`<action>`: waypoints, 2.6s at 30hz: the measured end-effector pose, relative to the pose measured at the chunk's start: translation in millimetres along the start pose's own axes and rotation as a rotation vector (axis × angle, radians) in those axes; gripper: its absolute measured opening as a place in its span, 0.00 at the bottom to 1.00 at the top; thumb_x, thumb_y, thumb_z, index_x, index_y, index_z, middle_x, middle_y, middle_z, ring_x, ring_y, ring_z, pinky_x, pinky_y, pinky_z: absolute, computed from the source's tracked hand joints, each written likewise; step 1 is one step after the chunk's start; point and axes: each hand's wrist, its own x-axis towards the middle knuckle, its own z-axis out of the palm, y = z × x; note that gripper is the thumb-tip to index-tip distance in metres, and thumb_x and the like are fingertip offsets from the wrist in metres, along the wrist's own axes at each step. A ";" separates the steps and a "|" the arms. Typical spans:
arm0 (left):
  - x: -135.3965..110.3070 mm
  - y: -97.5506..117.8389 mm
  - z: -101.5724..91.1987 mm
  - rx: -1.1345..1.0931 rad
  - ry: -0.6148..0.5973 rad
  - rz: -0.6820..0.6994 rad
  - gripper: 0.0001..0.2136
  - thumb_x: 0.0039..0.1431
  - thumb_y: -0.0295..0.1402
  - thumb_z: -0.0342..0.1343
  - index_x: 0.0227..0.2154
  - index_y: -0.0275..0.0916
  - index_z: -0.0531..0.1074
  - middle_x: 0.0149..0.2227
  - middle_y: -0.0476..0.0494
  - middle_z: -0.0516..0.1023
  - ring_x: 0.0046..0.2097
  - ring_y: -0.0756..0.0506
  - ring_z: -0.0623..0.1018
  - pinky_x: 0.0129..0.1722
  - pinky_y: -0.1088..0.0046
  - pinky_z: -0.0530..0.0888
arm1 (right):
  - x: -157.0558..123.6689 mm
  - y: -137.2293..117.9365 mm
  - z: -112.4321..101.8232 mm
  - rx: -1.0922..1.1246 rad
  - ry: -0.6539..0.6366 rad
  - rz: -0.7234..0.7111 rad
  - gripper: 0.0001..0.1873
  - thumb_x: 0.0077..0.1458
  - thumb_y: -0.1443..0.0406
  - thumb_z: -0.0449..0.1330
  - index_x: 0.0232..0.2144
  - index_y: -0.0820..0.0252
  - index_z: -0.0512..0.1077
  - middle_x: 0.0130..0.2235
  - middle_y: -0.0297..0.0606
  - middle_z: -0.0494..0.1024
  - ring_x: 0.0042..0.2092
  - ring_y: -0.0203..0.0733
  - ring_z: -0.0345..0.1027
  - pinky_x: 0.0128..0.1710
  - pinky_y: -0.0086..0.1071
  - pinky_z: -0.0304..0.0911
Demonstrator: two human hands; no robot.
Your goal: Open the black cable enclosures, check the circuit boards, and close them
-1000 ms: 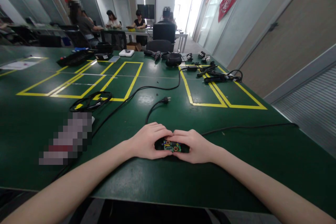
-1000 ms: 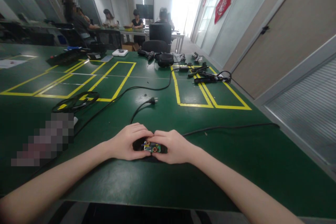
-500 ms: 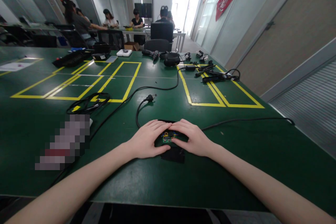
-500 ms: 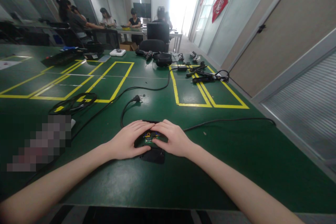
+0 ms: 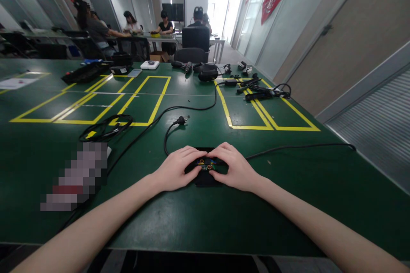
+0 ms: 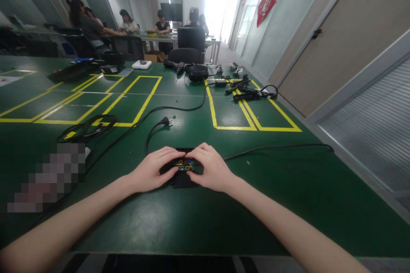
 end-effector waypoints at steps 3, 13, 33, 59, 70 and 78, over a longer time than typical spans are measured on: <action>1.1 -2.4 -1.5 0.003 0.020 0.002 0.16 0.69 0.27 0.51 0.57 0.40 0.73 0.51 0.38 0.81 0.53 0.42 0.80 0.55 0.62 0.79 | -0.1 -0.8 3.8 -0.013 0.036 0.025 0.19 0.53 0.70 0.67 0.48 0.57 0.75 0.43 0.42 0.82 0.47 0.52 0.70 0.46 0.47 0.69; -0.4 -14.8 -8.6 0.054 0.048 -0.030 0.13 0.67 0.25 0.53 0.49 0.39 0.77 0.47 0.40 0.80 0.48 0.44 0.81 0.49 0.67 0.80 | 2.0 -0.5 10.1 -0.045 0.080 0.054 0.19 0.56 0.70 0.64 0.51 0.56 0.75 0.45 0.44 0.82 0.48 0.53 0.70 0.47 0.49 0.70; 2.5 -11.7 -14.9 -0.059 0.150 -0.070 0.06 0.63 0.26 0.55 0.38 0.38 0.77 0.36 0.43 0.80 0.39 0.46 0.79 0.41 0.70 0.77 | -4.8 22.2 -23.0 0.013 0.002 -0.045 0.04 0.63 0.69 0.58 0.38 0.58 0.73 0.33 0.36 0.76 0.29 0.36 0.66 0.30 0.30 0.62; -0.3 -7.5 -8.4 -0.036 0.006 -0.119 0.03 0.57 0.25 0.57 0.32 0.39 0.73 0.31 0.48 0.74 0.33 0.48 0.75 0.33 0.74 0.71 | -7.3 20.3 -22.9 0.074 -0.129 0.060 0.04 0.63 0.66 0.60 0.40 0.58 0.75 0.30 0.33 0.79 0.27 0.35 0.70 0.28 0.27 0.62; -0.9 -7.8 -11.3 -0.036 -0.037 -0.143 0.04 0.65 0.28 0.57 0.34 0.39 0.75 0.34 0.46 0.76 0.35 0.47 0.77 0.36 0.73 0.73 | -7.8 27.0 -25.0 0.038 -0.149 -0.055 0.08 0.64 0.60 0.66 0.40 0.59 0.77 0.37 0.38 0.81 0.34 0.39 0.75 0.34 0.30 0.67; -1.0 -8.8 -12.3 -0.008 -0.052 -0.123 0.06 0.65 0.26 0.54 0.33 0.39 0.74 0.34 0.47 0.76 0.34 0.48 0.76 0.35 0.74 0.72 | -7.2 27.7 -22.7 -0.063 -0.142 -0.150 0.11 0.69 0.59 0.61 0.39 0.59 0.76 0.36 0.38 0.78 0.33 0.39 0.73 0.32 0.30 0.65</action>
